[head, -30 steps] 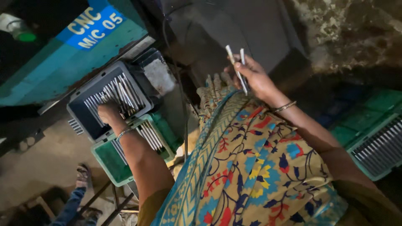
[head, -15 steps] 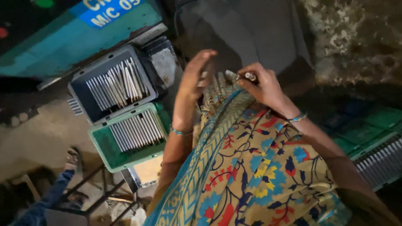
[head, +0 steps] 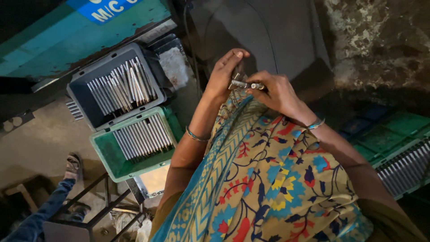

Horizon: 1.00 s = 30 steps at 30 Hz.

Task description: The person repeatedly picks up small metal rods from a green plastic case, holds them in one hand, and places them back into the case. The action is repeated multiple times without a visible final arrangement or destination.

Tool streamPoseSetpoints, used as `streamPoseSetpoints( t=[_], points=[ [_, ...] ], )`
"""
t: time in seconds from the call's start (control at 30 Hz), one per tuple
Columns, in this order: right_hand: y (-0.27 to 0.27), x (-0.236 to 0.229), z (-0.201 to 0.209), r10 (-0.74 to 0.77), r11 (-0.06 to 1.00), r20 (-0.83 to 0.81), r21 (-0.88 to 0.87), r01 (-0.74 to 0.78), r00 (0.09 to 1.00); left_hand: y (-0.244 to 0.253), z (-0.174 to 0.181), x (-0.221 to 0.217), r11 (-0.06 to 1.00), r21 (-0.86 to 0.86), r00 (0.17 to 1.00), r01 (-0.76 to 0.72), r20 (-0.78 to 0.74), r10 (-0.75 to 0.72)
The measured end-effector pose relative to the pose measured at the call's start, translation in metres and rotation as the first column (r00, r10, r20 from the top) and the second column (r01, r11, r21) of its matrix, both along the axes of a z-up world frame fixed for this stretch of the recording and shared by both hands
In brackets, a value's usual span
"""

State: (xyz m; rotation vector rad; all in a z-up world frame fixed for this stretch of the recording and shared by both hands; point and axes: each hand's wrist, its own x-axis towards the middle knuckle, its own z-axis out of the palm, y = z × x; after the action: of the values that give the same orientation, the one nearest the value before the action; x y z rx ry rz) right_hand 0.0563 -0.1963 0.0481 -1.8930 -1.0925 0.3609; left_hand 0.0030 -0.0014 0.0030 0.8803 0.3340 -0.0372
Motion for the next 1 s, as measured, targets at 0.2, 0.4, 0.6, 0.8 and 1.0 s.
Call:
streamPoseSetpoints(
  t=[0.2, 0.4, 0.6, 0.8, 1.0],
  points=[
    [0.001, 0.001, -0.003, 0.025, 1.0, -0.049, -0.015, -0.025, 0.998, 0.0, 0.006, -0.001, 0.998, -0.057, 1.0, 0.019, 0.014, -0.018],
    [0.002, 0.005, -0.015, 0.101, 0.987, -0.435, -0.068, -0.144, 0.895, 0.001, 0.008, -0.003, 0.997, -0.003, 0.995, 0.079, -0.062, -0.079],
    [0.004, 0.008, -0.024, 0.116, 0.979, -0.715, -0.034, -0.2, 0.69, -0.001, 0.009, -0.002, 0.987, 0.08, 0.99, 0.142, -0.016, -0.142],
    [0.011, 0.002, -0.014, 0.002, 0.993, -0.752, -0.078, -0.093, 0.659, 0.0, 0.005, -0.006, 0.997, 0.027, 0.997, 0.074, -0.015, -0.073],
    [0.021, 0.001, -0.006, 0.005, 0.967, -0.355, -0.238, -0.096, 0.935, 0.001, -0.015, -0.02, 0.998, 0.053, 0.999, -0.043, 0.028, 0.041]
  ],
)
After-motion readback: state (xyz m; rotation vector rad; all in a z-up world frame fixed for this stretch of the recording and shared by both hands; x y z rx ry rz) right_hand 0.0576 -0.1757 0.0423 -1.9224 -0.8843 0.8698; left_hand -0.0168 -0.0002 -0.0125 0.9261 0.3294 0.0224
